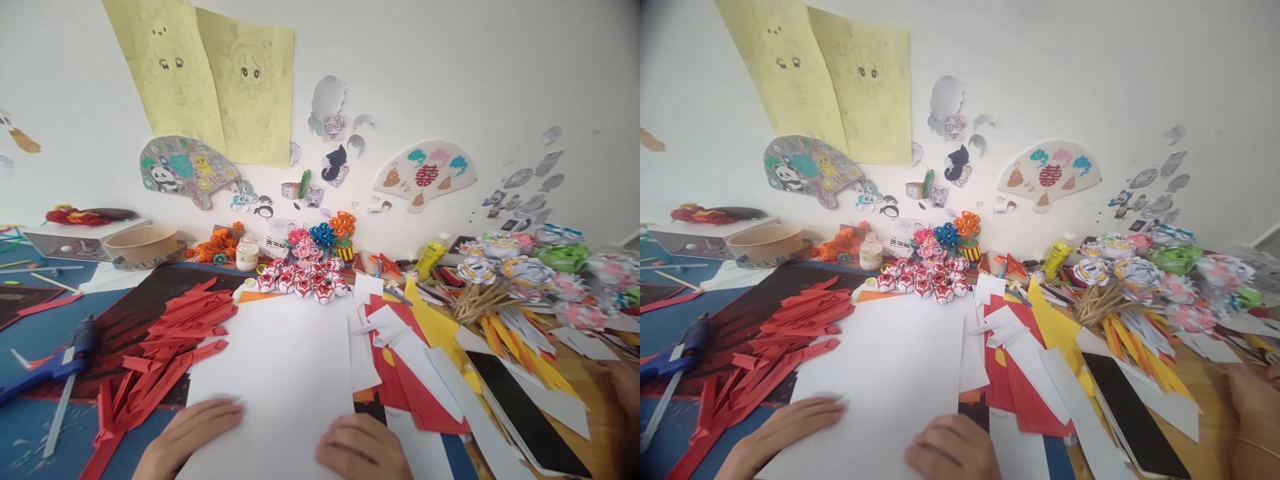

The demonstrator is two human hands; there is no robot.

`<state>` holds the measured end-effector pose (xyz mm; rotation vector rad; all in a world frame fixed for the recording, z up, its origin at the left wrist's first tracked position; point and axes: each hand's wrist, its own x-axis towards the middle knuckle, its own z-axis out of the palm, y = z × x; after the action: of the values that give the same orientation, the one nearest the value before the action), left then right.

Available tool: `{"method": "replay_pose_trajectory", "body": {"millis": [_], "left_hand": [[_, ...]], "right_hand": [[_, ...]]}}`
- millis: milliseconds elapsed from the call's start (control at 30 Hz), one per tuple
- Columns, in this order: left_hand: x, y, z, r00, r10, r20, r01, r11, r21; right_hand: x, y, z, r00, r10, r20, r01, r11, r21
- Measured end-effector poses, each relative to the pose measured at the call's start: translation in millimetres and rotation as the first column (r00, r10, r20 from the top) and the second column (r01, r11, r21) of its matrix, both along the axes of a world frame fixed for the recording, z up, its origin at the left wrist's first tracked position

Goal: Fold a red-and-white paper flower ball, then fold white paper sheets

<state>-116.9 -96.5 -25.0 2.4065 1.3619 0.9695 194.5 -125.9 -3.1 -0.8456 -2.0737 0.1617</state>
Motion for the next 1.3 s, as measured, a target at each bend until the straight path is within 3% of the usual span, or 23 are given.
{"method": "replay_pose_trajectory", "body": {"millis": [167,267,433,633,833,933,1033,1133,1233,1300], "left_hand": [[2.8,18.4,8.1,0.998,0.029,-0.05,-0.03,0.999,-0.02],[-3.5,20.1,9.5,0.996,0.029,-0.089,-0.032,0.999,-0.042],[-4.7,18.9,12.2,0.995,0.029,-0.101,-0.031,0.999,-0.024],[3.7,27.9,22.8,0.998,0.017,-0.059,-0.024,0.992,-0.127],[25.1,45.1,24.6,0.99,0.114,-0.082,-0.125,0.982,-0.142],[36.4,42.6,22.0,0.965,0.231,-0.123,-0.235,0.972,-0.014],[44.6,26.5,21.0,0.917,0.37,-0.153,-0.315,0.903,0.292],[54.3,7.4,23.2,0.923,0.298,-0.243,-0.139,0.848,0.512],[69.0,-0.5,27.1,0.923,0.103,-0.37,0.095,0.873,0.479],[78.6,1.9,27.6,0.917,0.063,-0.395,0.131,0.885,0.446]], "right_hand": [[9.2,13.1,9.8,0.994,-0.084,0.068,0.084,0.996,-0.001],[7.7,17.4,7.0,0.993,-0.092,0.076,0.095,0.995,-0.034],[5.3,19.4,-0.1,0.992,-0.116,0.046,0.122,0.977,-0.178],[3.8,20.5,3.9,0.968,-0.241,-0.062,0.184,0.859,-0.477],[4.5,27.2,-0.1,0.922,-0.387,-0.01,0.312,0.757,-0.574],[6.9,33.1,1.3,0.912,-0.407,0.048,0.348,0.707,-0.616],[9.8,40.0,5.5,0.917,-0.389,0.087,0.356,0.702,-0.617],[12.0,46.5,9.1,0.912,-0.393,0.122,0.384,0.706,-0.596],[12.5,51.7,9.7,0.9,-0.404,0.164,0.42,0.704,-0.572],[12.4,55.2,8.5,0.888,-0.411,0.207,0.452,0.701,-0.551]]}}
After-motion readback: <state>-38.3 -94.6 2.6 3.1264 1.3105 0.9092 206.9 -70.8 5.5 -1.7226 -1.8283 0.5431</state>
